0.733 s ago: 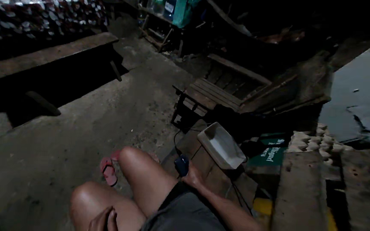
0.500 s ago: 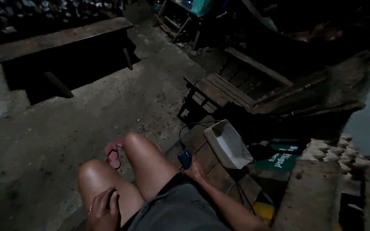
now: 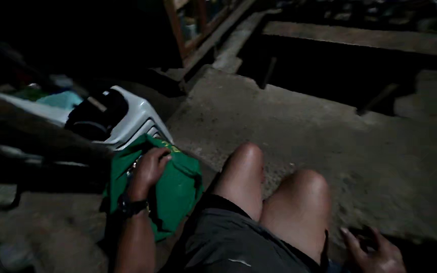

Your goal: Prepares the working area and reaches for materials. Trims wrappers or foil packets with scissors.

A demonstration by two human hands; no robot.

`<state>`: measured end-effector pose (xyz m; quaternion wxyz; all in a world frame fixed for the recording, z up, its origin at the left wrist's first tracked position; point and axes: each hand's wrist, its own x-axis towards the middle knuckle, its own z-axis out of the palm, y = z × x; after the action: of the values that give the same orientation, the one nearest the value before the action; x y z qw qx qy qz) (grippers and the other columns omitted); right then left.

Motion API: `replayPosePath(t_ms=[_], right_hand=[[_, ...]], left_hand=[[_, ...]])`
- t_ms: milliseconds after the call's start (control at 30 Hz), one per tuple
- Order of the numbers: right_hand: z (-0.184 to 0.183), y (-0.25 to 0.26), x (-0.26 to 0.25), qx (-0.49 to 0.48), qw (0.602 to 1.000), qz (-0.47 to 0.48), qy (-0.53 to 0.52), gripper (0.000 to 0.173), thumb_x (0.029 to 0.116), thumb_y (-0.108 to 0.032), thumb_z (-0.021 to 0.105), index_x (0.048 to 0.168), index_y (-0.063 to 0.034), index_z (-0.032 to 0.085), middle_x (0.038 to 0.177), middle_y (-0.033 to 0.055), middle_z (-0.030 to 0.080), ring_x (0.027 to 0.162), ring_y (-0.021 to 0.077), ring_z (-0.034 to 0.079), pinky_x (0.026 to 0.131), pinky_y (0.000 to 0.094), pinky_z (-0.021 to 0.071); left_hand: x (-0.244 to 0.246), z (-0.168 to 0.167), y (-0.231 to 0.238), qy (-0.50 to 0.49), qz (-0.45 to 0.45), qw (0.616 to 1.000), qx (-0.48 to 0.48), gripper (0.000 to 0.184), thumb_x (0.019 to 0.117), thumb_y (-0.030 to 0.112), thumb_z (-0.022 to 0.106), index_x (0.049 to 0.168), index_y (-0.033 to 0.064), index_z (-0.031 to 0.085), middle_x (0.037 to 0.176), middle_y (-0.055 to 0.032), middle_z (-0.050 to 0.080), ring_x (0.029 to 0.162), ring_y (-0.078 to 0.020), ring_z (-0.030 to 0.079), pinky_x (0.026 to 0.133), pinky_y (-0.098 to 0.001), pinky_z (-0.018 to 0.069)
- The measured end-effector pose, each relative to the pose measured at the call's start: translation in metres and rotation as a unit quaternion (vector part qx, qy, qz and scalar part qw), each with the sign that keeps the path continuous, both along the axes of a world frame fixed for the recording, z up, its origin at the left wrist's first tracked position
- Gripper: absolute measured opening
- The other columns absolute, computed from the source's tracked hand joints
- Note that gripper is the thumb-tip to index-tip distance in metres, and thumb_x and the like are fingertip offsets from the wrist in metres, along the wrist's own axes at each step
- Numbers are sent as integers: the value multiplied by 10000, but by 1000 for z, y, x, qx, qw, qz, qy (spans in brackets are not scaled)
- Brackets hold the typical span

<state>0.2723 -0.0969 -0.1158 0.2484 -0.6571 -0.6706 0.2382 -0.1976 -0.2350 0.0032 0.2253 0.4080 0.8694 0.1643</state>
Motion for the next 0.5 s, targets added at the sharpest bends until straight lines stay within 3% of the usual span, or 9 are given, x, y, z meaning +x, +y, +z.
replayPosePath(t_ms=[133, 233, 300, 400, 500], right_hand=[[9, 27, -65, 142, 974, 160, 74, 475, 974, -178, 630, 1260, 195, 567, 1198, 420, 590, 998, 464, 638, 845, 481, 548], [-15, 30, -108, 182, 934, 284, 121, 435, 941, -197, 639, 1161, 179, 631, 1037, 337, 672, 869, 337, 689, 777, 388, 584], [-25, 15, -124, 133, 926, 322, 142, 393, 916, -144, 648, 1147, 173, 643, 1049, 330, 675, 882, 354, 684, 795, 416, 577], [-23, -14, -129, 17, 938, 318, 138, 329, 936, -74, 636, 1151, 174, 646, 1066, 336, 670, 917, 373, 686, 835, 458, 573], [-16, -33, -121, -72, 946, 276, 152, 322, 958, -95, 641, 1173, 145, 648, 1056, 277, 695, 939, 272, 705, 879, 391, 577]], left_hand=[[-23, 0, -44, -21, 125, 990, -59, 332, 1078, 205, 509, 1287, -15, 645, 1297, -246, 635, 1246, -384, 591, 1087, -560, 412], [-19, -15, -54, -62, 212, 971, -85, 457, 1067, 323, 533, 1384, -4, 575, 1335, -266, 606, 1277, -413, 564, 1095, -591, 396], [-11, -28, -49, -102, 211, 967, -104, 561, 1032, 394, 588, 1408, -20, 548, 1354, -289, 586, 1296, -441, 544, 1099, -614, 391], [12, -33, -24, -142, 138, 978, -70, 483, 1041, 311, 587, 1305, -93, 593, 1313, -317, 589, 1267, -441, 553, 1093, -588, 399], [45, -29, 14, -160, 85, 983, -31, 441, 1077, 270, 508, 1272, -118, 584, 1295, -313, 591, 1249, -413, 567, 1088, -533, 415]])
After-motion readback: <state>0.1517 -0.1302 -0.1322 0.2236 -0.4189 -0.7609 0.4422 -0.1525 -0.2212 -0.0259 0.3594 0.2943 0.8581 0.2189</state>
